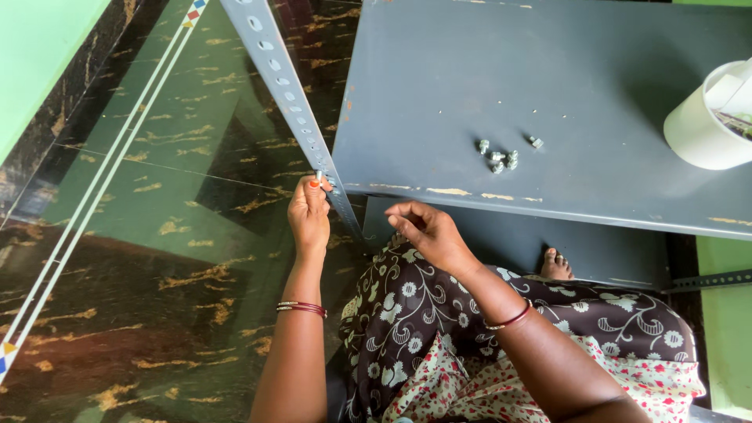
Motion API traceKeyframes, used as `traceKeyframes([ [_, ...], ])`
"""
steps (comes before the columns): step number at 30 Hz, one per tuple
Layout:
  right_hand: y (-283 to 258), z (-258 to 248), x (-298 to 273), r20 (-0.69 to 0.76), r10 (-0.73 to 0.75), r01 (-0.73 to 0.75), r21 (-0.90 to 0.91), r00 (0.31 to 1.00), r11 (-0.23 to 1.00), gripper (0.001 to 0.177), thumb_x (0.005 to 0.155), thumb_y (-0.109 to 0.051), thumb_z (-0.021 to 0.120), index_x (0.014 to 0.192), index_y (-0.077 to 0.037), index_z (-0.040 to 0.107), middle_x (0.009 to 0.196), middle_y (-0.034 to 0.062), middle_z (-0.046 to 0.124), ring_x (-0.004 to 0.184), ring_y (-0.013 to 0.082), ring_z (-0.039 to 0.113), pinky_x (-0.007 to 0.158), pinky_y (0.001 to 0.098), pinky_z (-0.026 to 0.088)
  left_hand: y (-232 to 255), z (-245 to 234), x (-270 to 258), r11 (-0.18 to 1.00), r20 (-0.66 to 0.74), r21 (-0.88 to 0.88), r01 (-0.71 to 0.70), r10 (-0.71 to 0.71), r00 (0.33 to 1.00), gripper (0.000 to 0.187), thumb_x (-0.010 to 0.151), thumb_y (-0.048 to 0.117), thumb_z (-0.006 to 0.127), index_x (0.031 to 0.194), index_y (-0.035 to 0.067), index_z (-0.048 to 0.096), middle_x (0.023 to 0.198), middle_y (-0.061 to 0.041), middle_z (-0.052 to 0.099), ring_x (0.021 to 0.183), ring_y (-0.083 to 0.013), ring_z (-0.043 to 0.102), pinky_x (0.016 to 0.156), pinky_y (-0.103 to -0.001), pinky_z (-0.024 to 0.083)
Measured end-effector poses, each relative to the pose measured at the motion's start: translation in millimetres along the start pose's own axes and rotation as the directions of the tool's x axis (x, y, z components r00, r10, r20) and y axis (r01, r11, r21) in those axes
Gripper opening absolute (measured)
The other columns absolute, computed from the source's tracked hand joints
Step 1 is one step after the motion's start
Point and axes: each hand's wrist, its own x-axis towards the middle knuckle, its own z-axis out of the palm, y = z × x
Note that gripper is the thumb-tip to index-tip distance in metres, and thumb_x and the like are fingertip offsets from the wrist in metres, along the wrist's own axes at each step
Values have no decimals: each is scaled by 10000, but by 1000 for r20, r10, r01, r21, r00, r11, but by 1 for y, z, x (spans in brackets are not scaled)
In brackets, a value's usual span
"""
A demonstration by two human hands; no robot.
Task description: The person sorts small metal bolts and nuts on a grey metal shelf. They then pick up a bolt and a nut, thread them together by hand, and insert the bolt into a hole on the vertical metal frame of the shelf. The person repeats this process, securing the shelf to the frame with multiple bolts.
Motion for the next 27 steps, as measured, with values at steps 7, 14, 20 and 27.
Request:
traceKeyframes([
  [7, 13, -15, -9, 20, 52, -51, -51, 998, 997, 234, 991, -201, 669, 1174, -65, 722, 945, -17, 721, 886, 48, 624, 815, 229, 524, 1, -2, 2, 999, 42, 33, -15, 14, 999, 281, 1111, 322, 513, 1062, 60, 601, 941, 25, 557, 659, -7, 316, 548, -200, 230],
  [14, 13, -34, -15, -4, 127, -126, -128, 992, 984, 245, 985, -243, 658, 1169, -99, 732, 936, -22, 732, 866, 58, 620, 809, 236, 521, 34, 21, 3, 842, -66, 537, -41, 91, 994, 301, 1110, 301, 524, 1007, 51, 656, 816, 32, 558, 653, -50, 416, 583, -231, 365],
  [20, 12, -44, -19, -8, 161, -161, -84, 987, 983, 252, 986, -259, 655, 1165, -100, 734, 929, -22, 727, 864, 61, 617, 798, 248, 529, 46, 42, 6, 608, -123, 788, -96, 308, 943, 243, 1030, 259, 639, 961, 36, 709, 719, -11, 610, 639, -96, 550, 606, -295, 456],
  [27, 8, -46, -24, -5, 196, -195, -106, 981, 975, 261, 986, -266, 652, 1165, -98, 741, 933, -10, 729, 857, 76, 604, 792, 255, 526, 23, 36, 8, 711, -168, 672, -208, 419, 892, 340, 1034, 323, 697, 928, 4, 643, 746, 31, 504, 666, -100, 400, 589, -268, 364],
])
